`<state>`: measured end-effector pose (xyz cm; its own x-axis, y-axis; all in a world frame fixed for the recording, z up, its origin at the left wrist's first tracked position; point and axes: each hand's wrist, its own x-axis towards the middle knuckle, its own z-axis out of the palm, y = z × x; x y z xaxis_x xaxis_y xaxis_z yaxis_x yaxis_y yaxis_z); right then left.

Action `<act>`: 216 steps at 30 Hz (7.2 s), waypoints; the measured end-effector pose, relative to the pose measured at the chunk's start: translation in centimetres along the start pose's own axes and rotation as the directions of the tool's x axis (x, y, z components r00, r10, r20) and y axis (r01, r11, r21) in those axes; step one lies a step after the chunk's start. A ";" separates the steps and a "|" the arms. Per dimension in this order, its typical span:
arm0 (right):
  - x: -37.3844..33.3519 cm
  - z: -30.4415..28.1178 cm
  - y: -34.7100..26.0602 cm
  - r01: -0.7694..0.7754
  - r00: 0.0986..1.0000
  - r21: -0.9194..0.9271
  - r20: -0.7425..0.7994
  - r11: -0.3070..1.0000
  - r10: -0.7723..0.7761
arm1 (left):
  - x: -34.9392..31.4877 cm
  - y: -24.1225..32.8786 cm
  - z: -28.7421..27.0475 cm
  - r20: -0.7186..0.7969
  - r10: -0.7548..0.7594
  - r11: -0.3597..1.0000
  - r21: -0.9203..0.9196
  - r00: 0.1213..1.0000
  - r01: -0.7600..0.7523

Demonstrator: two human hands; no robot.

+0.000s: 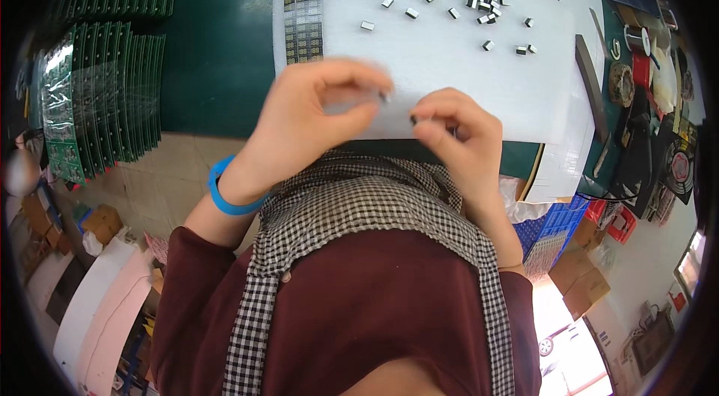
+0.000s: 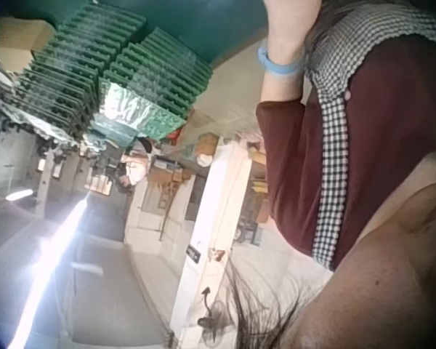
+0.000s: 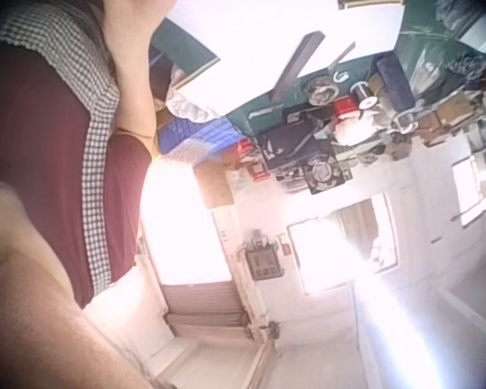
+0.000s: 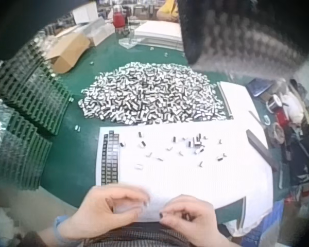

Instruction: The person picks up small rectangular electronic components from a pile and places them onto a white foam sheet. They repeatedly pick up components, align them, and place them down, occasionally adjusting their position. The task involves handling small parts with precision.

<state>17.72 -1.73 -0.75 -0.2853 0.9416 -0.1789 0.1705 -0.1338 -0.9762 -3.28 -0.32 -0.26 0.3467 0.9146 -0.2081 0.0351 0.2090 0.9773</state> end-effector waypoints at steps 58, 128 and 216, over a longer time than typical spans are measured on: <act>-0.2 0.2 0.7 -0.120 0.991 0.130 -0.040 0.984 0.126 | -0.8 0.1 -1.2 -0.010 0.383 0.317 0.941 0.924 -0.121; 0.3 0.3 1.1 -0.141 0.989 0.160 -0.017 0.977 0.146 | -0.7 -1.6 0.6 0.091 0.326 -0.094 0.994 0.941 -0.063; -0.1 1.0 0.7 0.350 0.896 -0.338 -0.152 0.874 -0.417 | 0.5 -2.0 2.0 0.220 -0.298 0.723 -0.584 0.929 0.370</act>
<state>16.97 -2.24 -1.56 -0.1835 0.9464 0.2657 0.3684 0.3168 -0.8740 -1.33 -0.97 -2.22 0.5175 0.7114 -0.4754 -0.3934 0.6912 0.6061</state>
